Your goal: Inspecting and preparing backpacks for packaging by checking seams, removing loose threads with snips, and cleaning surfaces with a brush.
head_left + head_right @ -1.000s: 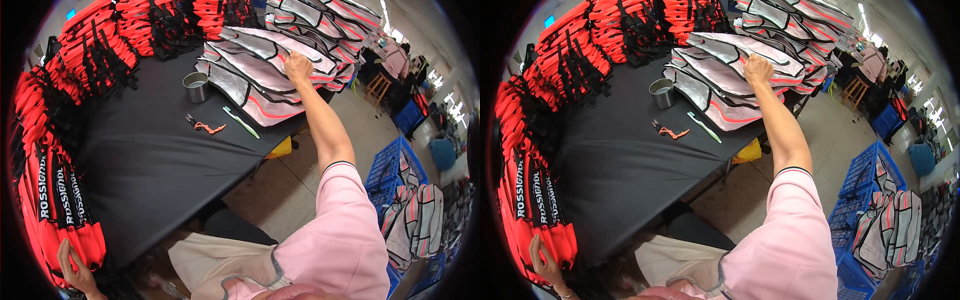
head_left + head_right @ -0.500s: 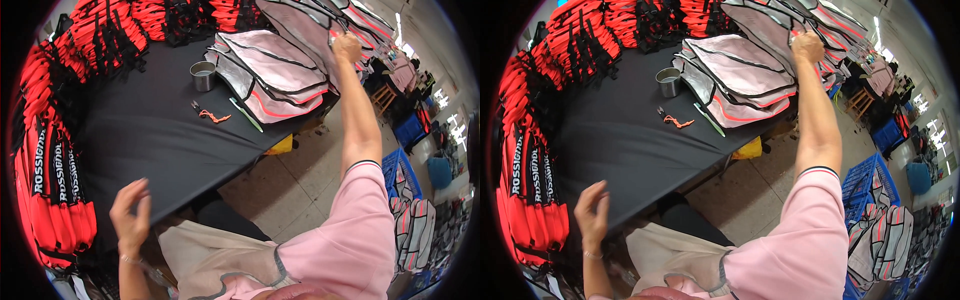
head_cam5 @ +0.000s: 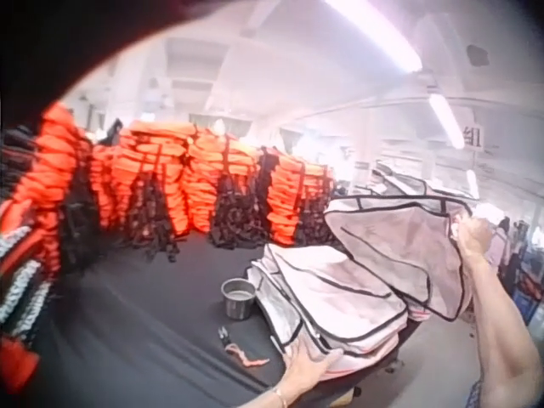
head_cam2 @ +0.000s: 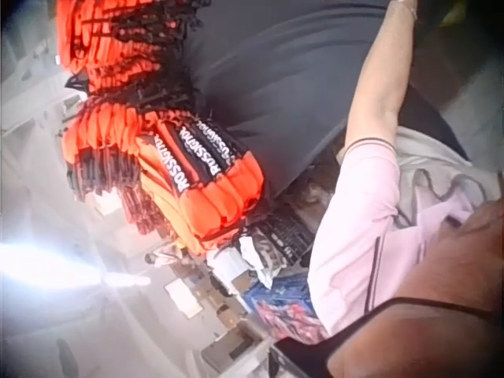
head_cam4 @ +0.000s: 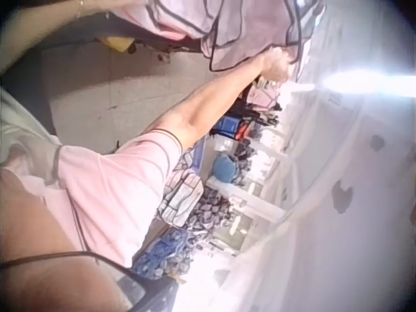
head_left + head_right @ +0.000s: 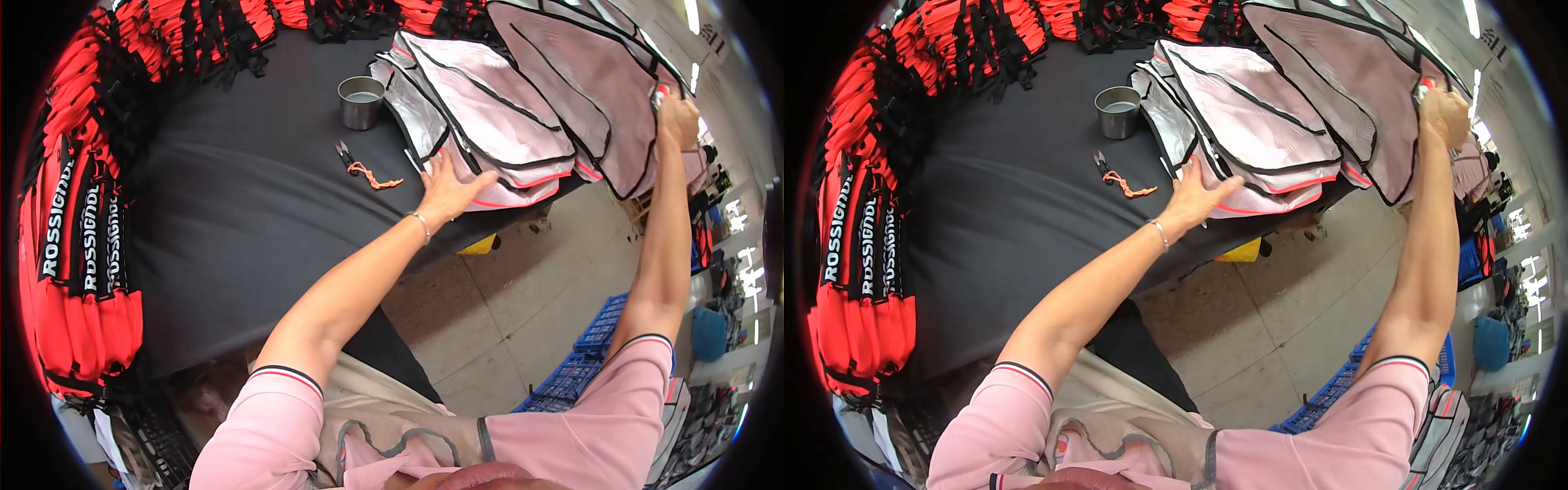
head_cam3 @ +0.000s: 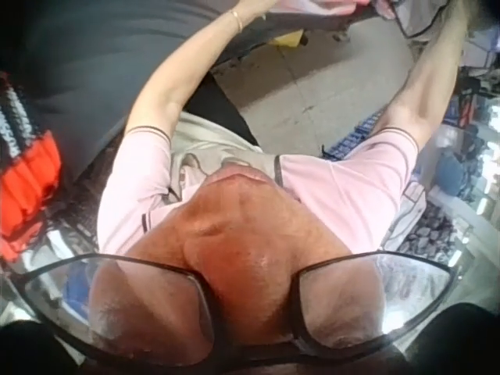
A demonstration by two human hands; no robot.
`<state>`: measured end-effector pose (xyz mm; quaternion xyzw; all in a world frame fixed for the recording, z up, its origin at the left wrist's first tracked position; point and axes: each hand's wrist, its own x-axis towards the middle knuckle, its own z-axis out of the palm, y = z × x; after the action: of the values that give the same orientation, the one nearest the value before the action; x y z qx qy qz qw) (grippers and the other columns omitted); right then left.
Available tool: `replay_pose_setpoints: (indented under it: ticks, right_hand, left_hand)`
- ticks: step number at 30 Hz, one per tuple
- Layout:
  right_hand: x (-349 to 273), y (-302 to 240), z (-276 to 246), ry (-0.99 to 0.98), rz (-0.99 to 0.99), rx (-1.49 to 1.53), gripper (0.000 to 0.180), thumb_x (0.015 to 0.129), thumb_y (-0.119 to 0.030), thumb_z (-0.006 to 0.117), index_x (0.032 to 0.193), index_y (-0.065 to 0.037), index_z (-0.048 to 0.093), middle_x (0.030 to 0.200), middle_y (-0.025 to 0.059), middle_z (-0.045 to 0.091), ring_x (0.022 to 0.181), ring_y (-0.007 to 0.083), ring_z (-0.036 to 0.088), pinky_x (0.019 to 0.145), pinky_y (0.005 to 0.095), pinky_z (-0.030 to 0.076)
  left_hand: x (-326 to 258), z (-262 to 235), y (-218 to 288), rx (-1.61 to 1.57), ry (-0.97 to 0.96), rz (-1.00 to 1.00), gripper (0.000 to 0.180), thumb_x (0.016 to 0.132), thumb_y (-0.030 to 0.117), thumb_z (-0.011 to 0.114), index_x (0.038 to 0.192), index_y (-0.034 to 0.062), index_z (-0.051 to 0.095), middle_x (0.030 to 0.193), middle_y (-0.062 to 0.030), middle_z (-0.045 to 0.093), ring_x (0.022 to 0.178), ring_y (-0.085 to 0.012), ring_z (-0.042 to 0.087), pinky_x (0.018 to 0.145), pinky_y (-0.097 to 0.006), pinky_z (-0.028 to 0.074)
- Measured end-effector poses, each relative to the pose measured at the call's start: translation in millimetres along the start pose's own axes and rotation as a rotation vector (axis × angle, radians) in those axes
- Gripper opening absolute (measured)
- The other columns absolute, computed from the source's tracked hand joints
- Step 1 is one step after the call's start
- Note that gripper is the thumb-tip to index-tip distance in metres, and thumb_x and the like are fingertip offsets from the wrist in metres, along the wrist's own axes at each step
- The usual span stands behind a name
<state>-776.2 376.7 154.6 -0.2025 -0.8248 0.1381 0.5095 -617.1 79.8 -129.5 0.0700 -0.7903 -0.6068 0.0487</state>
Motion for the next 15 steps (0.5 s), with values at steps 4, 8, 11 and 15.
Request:
replay_pose_setpoints:
  ticks: [4,8,11,15]
  right_hand:
    - [13,-4,-26,0.02,-0.023,0.065,0.054,0.081,-0.064,0.057,0.093,-0.014,0.074,0.101,0.0144,0.072,0.1,0.0374,0.065,0.083,0.0454,0.05]
    - [30,1,-54,0.089,-0.062,-0.017,0.061,0.081,-0.071,0.052,0.1,-0.017,0.074,0.105,0.0142,0.071,0.103,0.0375,0.065,0.087,0.0448,0.05]
    - [50,11,-76,0.22,-0.204,-0.073,0.071,0.082,-0.077,0.044,0.112,-0.019,0.071,0.108,0.0153,0.07,0.107,0.0379,0.063,0.091,0.0436,0.047]
    - [87,25,-111,0.138,-0.069,-0.196,0.068,0.084,-0.074,0.045,0.106,-0.017,0.074,0.096,0.012,0.072,0.096,0.0328,0.067,0.082,0.0404,0.049]
  left_hand:
    - [10,22,-17,0.164,0.091,0.077,0.128,0.069,0.062,0.074,0.149,-0.01,0.005,0.151,-0.0395,0.012,0.146,-0.0457,0.006,0.119,-0.048,0.003]
    - [20,29,-13,0.137,0.069,0.081,0.124,0.069,0.06,0.074,0.15,-0.0078,0.008,0.151,-0.0394,0.015,0.145,-0.0477,0.009,0.119,-0.049,0.006]
    - [39,41,-14,0.128,0.004,0.102,0.124,0.071,0.06,0.074,0.152,-0.0049,0.006,0.153,-0.0367,0.012,0.145,-0.0482,0.006,0.119,-0.049,0.007]
    - [72,40,-13,0.013,-0.258,0.08,0.115,0.078,0.056,0.068,0.153,-0.0019,0.002,0.158,-0.0283,0.005,0.148,-0.042,0.002,0.12,-0.042,0.008]
